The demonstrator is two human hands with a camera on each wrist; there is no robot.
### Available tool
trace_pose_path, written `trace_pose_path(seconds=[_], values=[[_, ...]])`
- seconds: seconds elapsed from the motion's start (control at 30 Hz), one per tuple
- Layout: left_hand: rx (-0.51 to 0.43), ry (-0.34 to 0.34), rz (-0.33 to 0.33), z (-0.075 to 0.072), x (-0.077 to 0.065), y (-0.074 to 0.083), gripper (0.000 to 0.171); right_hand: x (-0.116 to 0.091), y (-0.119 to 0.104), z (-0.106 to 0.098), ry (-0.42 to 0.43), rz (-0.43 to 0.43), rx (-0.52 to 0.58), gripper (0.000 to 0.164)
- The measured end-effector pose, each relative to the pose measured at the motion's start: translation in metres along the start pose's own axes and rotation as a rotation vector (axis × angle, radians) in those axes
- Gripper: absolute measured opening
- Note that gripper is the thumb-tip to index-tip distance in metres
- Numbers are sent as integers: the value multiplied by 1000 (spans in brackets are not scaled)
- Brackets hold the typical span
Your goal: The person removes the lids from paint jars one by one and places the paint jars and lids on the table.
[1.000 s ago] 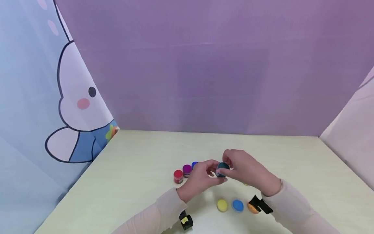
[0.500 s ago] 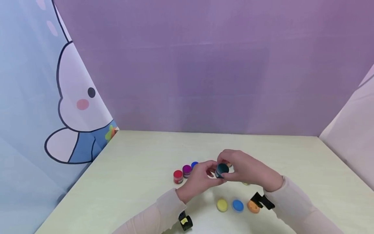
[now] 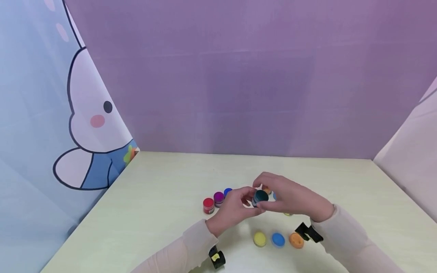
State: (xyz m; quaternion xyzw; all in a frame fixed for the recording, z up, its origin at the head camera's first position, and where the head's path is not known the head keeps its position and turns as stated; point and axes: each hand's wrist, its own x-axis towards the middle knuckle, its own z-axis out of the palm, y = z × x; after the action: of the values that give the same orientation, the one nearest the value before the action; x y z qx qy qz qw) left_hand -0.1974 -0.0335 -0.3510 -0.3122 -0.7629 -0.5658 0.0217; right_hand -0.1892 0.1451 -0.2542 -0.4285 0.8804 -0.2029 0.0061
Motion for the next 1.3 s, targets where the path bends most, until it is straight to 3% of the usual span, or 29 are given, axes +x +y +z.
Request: trace_pose_path(seconds=[0.17,0.33,0.97,1.3], values=[[3,5,-21,1,0,2,32,-1,-9,2,22,156,-46,21],[0,2,-31,3,1,1,31,0,-12,3,36,216,-29,19],[-12,-14,-33,3,1,0,32,-2,-6,-1,1,62,1,20],[0,-16,-41,1,0,0,31,-7,-4,-6,24,80,-15,20]])
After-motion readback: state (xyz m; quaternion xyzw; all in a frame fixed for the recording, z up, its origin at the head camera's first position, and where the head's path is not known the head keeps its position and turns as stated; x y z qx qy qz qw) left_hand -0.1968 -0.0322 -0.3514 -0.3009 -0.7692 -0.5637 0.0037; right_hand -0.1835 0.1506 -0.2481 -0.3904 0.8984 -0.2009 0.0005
